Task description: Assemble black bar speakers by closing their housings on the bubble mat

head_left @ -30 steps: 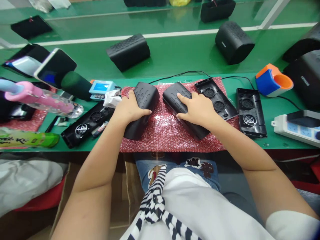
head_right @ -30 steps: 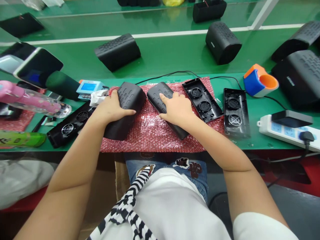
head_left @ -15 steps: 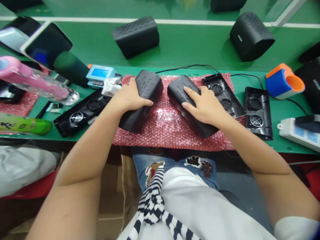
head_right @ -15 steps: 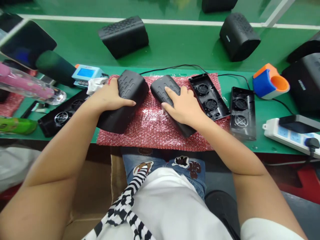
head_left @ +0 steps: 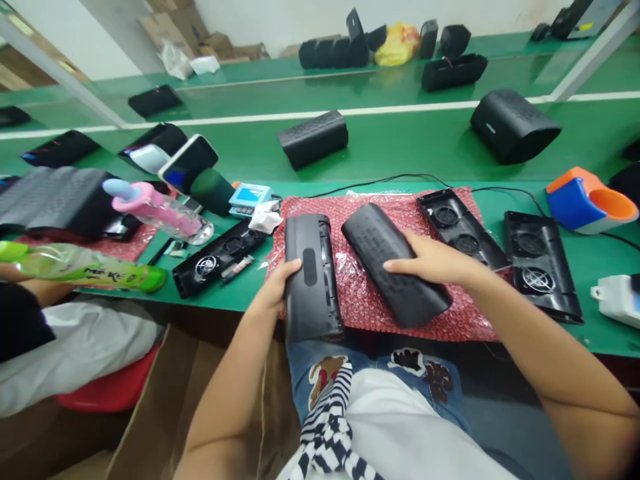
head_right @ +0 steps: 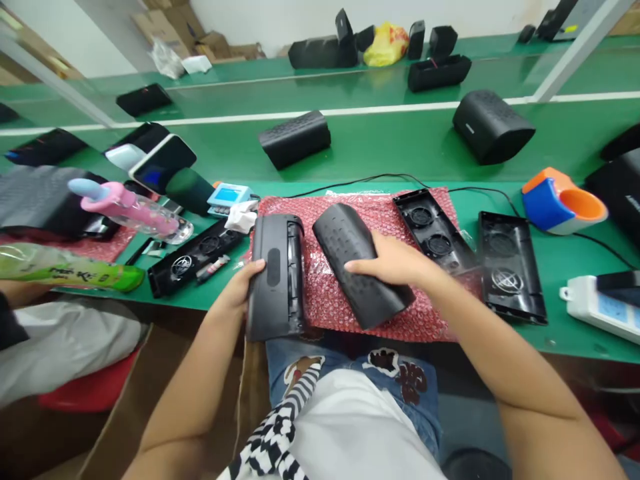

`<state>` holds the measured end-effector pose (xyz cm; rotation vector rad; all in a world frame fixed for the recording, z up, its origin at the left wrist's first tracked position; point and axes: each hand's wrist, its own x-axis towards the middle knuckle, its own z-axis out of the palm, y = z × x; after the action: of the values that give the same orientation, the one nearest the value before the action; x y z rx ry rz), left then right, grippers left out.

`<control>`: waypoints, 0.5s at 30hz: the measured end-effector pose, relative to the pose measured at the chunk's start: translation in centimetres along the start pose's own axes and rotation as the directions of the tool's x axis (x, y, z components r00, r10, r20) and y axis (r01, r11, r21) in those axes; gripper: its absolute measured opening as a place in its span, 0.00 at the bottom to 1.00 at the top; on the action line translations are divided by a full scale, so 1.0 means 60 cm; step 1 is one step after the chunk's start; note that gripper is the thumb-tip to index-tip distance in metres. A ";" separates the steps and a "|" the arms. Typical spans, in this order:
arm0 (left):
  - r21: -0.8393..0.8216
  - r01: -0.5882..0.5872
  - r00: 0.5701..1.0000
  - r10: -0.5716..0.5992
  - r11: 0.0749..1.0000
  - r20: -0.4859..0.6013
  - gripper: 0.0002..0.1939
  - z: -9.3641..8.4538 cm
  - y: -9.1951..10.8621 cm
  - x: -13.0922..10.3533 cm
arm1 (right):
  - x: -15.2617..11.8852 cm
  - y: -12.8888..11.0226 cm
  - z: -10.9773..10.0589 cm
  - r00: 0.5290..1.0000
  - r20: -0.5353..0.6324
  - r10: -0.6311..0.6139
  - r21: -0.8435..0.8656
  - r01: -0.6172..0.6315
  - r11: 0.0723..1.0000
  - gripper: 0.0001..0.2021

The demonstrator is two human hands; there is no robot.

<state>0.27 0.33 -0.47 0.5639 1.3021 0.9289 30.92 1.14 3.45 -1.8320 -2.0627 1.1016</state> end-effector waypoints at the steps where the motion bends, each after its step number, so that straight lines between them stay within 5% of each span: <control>1: -0.018 -0.027 0.999 0.027 0.999 -0.017 0.32 0.002 -0.008 -0.009 | -0.006 -0.018 0.007 0.999 -0.036 -0.020 -0.128 0.015 0.992 0.44; 4: -0.064 -0.092 0.995 0.090 0.994 -0.038 0.37 0.004 -0.020 -0.030 | -0.017 -0.059 0.032 1.000 -0.023 -0.019 -0.269 0.012 0.963 0.55; 8: -0.072 -0.062 0.996 0.057 0.995 -0.067 0.40 0.004 -0.031 -0.048 | -0.014 -0.067 0.060 0.997 0.059 -0.051 -0.043 0.054 0.998 0.58; 15: -0.103 -0.048 0.997 0.042 0.994 -0.057 0.38 0.036 -0.022 -0.023 | 0.011 -0.055 0.067 0.997 -0.082 -0.007 0.079 0.014 0.997 0.57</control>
<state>2.68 -1.23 -0.29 0.4913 1.2862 1.0497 25.87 0.21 2.39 -1.7957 -1.9522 1.0712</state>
